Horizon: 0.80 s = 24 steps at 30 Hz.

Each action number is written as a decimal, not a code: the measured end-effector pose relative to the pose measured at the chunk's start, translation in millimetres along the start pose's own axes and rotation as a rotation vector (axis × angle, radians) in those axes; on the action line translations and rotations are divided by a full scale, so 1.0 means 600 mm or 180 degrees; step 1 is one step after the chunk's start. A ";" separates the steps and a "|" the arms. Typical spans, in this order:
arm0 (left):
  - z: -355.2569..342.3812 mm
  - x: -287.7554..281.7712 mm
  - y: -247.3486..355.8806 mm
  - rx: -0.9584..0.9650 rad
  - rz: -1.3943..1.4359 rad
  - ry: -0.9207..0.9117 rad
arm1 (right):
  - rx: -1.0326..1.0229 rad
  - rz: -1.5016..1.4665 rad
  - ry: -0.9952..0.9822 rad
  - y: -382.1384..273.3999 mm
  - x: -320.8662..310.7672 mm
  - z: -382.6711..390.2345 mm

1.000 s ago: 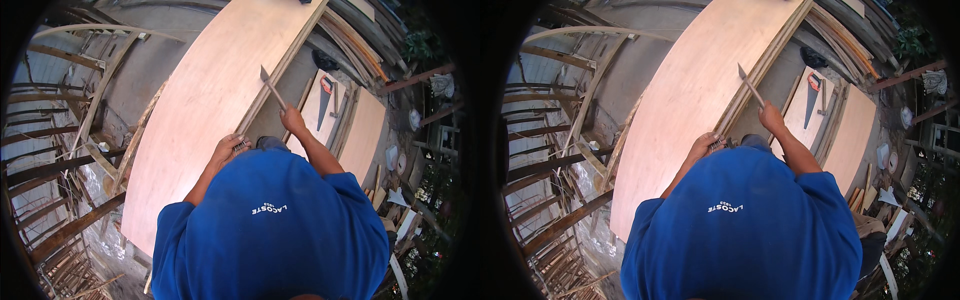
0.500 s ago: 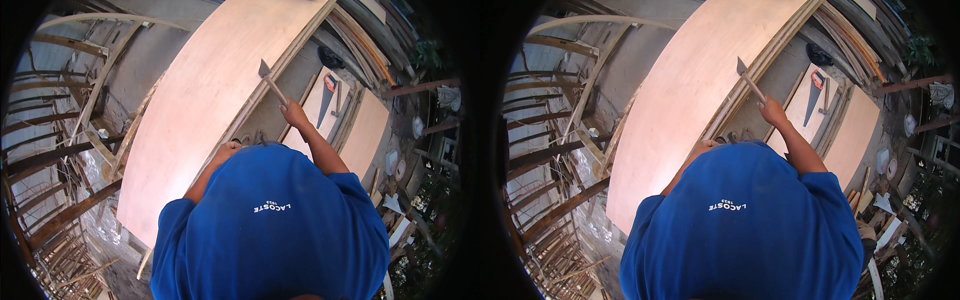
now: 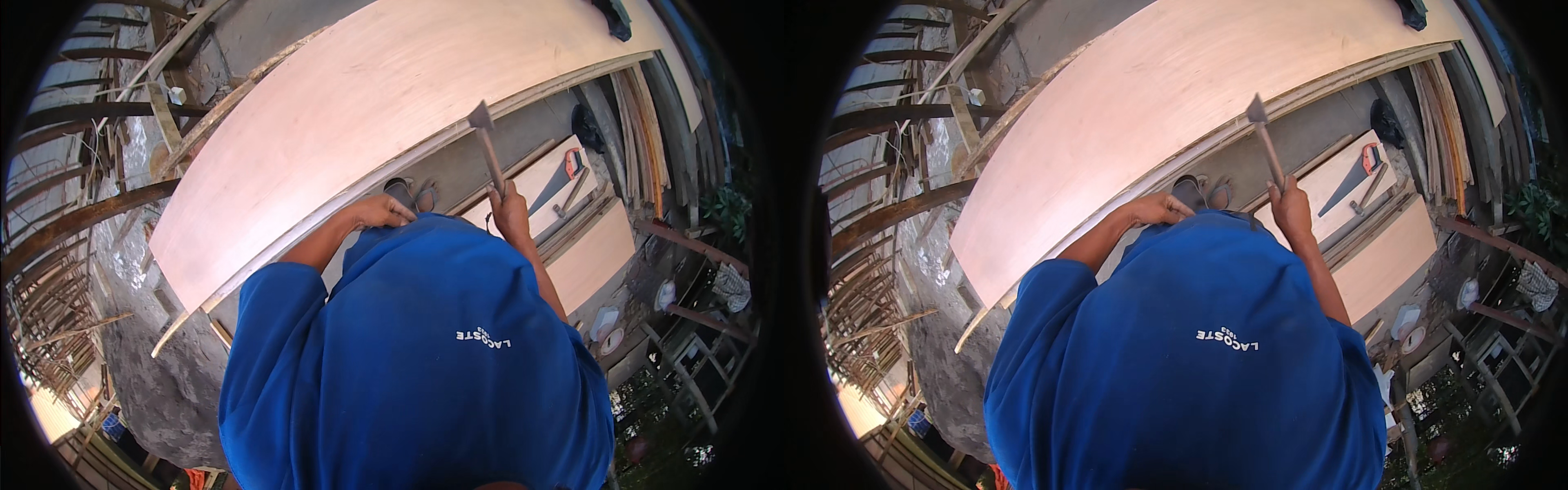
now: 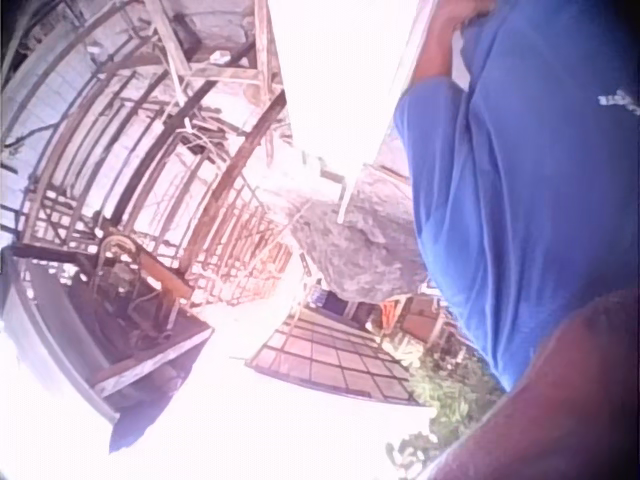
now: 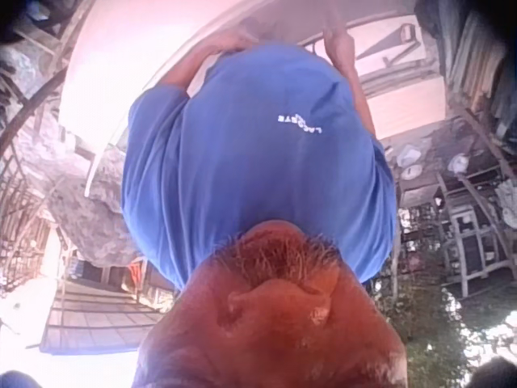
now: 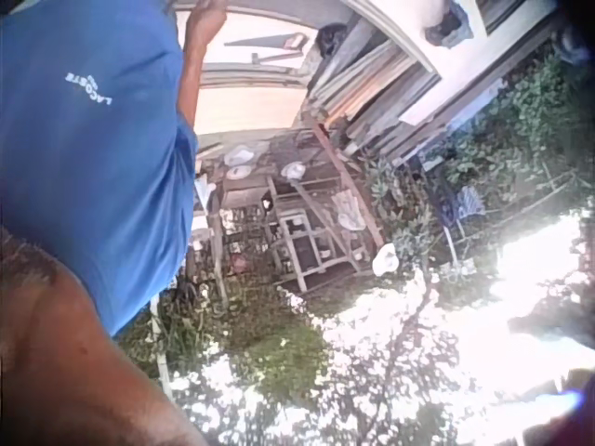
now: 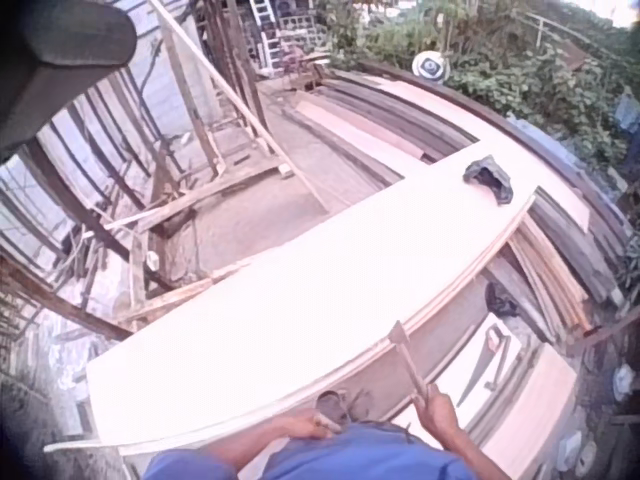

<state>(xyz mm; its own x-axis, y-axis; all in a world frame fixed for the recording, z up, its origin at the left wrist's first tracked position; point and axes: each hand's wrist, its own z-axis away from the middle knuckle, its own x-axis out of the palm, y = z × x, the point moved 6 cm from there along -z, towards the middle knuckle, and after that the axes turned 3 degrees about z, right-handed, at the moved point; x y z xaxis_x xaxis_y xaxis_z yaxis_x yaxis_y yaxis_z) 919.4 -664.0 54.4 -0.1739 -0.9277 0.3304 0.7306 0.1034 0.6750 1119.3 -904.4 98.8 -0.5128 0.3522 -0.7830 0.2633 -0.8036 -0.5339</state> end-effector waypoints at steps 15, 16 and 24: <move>-0.070 -0.104 0.099 0.1374 0.1311 0.1953 | -0.0379 0.0176 -0.0630 -0.037 0.057 -0.049; -0.093 -0.125 0.094 0.1534 0.1396 0.2121 | -0.0372 -0.0026 -0.0648 -0.036 0.057 -0.047; -0.098 -0.140 0.139 0.1760 -0.0058 0.3213 | -0.0333 -0.0321 -0.0619 -0.068 0.005 -0.023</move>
<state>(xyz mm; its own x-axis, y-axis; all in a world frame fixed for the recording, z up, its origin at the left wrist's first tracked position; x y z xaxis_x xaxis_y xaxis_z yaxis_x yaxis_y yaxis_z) 1033.7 -598.6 44.1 0.6089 -0.7695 -0.1929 0.3005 -0.0013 0.9538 1118.6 -863.8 114.0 -0.6858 0.3210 -0.6532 0.2807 -0.7114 -0.6443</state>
